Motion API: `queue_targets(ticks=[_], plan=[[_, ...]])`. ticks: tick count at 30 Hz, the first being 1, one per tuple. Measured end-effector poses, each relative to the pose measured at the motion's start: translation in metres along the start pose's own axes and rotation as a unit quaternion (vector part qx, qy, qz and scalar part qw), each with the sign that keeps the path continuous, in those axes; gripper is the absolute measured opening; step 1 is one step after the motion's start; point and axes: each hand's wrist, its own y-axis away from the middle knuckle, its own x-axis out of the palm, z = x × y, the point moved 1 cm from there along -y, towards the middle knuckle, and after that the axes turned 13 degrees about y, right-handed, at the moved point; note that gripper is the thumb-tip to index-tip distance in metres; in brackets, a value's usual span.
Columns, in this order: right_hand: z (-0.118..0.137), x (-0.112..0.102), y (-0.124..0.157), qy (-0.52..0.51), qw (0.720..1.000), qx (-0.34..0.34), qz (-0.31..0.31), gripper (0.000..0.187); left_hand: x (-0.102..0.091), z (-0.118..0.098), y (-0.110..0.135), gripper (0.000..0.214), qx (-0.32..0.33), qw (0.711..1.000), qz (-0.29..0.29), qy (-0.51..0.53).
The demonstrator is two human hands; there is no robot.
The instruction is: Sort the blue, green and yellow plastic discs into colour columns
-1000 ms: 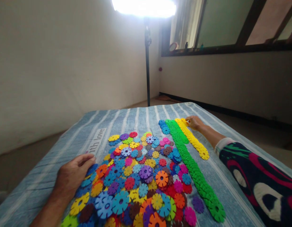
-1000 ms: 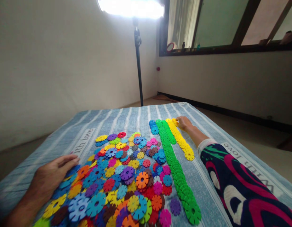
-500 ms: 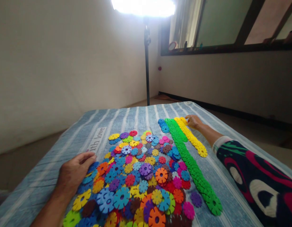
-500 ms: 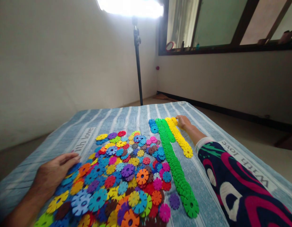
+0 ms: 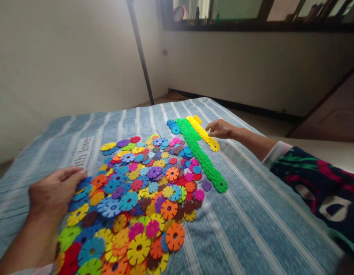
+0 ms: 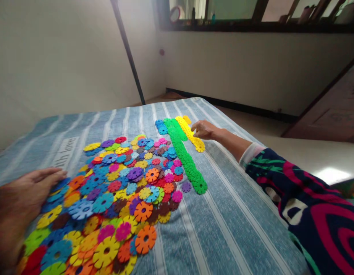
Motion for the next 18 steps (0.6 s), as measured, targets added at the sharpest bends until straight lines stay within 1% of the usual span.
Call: queue_targets(ticks=[4,7,9,10,13,18], plan=[[0.015,-0.015,0.032,-0.023,0.999,-0.039,0.006,0.025,0.005,0.002,0.008,0.040,0.008,0.998,-0.017,0.060],[0.026,-0.021,0.048,-0.012,0.998,-0.057,0.015,0.023,0.011,0.014,0.001,0.046,0.024,0.996,-0.018,0.085],[0.034,-0.024,0.055,-0.004,0.997,-0.072,0.028,0.023,0.016,0.023,-0.008,0.046,0.033,0.994,-0.023,0.101],[0.038,-0.025,0.057,-0.001,0.996,-0.078,0.032,0.023,0.018,0.027,-0.013,0.045,0.034,0.993,-0.026,0.114],[0.049,-0.028,0.060,0.010,0.995,-0.095,0.032,0.024,0.024,0.035,-0.024,0.042,0.011,0.990,-0.019,0.142],[0.069,-0.027,0.050,0.025,0.990,-0.137,0.027,0.024,0.028,0.044,-0.035,0.045,0.009,0.990,-0.018,0.139]])
